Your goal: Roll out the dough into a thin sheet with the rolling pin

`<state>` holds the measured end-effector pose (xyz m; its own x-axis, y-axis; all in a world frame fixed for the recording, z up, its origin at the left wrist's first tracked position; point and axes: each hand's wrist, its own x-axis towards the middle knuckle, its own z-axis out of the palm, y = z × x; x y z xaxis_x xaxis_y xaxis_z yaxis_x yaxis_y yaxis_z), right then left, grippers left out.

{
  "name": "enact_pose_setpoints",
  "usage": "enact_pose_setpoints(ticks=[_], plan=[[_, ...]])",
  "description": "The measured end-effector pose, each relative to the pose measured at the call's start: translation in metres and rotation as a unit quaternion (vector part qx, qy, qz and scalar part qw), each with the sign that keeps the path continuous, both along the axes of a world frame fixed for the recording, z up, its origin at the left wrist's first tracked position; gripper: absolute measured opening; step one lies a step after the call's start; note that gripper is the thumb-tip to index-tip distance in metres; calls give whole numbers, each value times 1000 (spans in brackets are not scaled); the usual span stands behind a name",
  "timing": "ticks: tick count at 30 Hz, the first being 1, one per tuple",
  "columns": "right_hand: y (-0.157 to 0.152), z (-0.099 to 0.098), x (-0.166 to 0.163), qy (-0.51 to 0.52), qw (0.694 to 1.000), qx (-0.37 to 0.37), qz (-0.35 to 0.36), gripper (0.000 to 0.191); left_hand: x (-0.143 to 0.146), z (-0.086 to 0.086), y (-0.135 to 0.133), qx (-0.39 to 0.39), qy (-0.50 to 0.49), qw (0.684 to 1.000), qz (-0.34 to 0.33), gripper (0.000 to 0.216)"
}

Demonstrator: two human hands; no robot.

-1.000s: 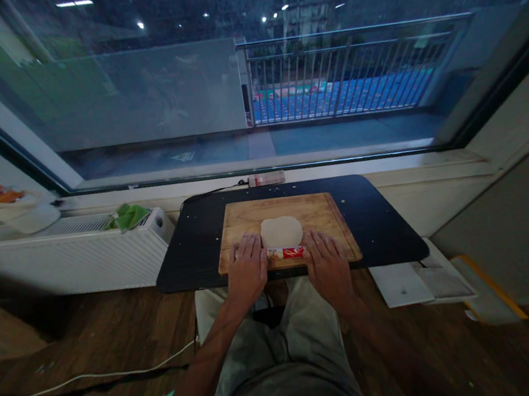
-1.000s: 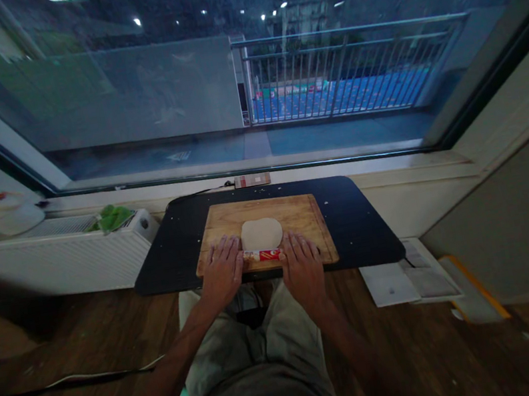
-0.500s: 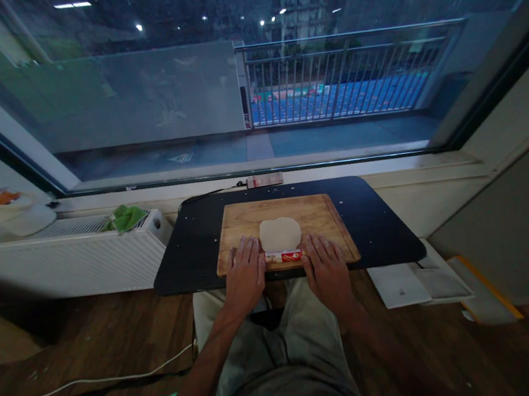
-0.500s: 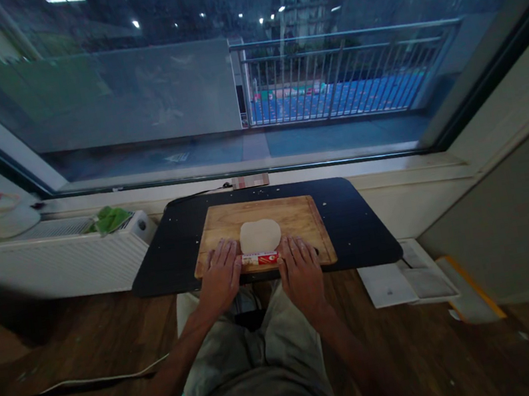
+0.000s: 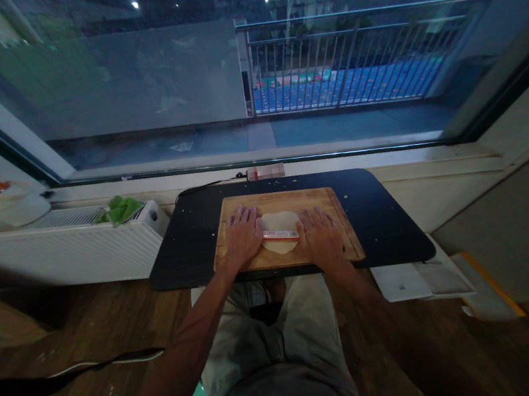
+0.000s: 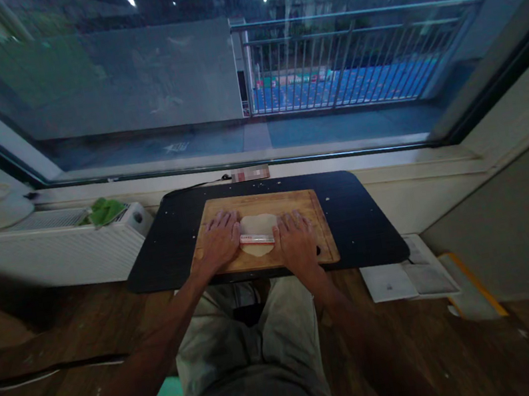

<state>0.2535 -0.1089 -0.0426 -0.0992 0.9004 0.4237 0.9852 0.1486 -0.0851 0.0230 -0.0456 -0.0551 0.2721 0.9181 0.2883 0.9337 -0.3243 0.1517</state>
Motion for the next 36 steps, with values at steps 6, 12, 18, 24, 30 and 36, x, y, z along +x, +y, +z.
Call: enact_pose_setpoints(ticks=[6,12,18,24,30,36], plan=[[28,6,4,5,1000,-7,-10,48,7,12,26,-10,12,1000,12,57],[52,10,10,6,999,-46,-25,45,15,25,40,-36,29,998,50,60],[75,24,12,-9,995,-85,-59,43,23,35,67,-45,44,996,68,56],[95,38,14,-3,988,-132,-75,44,34,44,88,-40,66,995,62,51],[86,28,13,-54,988,-129,-62,46,33,43,77,-52,87,995,16,54],[57,13,13,-56,993,-103,-23,56,26,38,36,-54,100,994,1,55]])
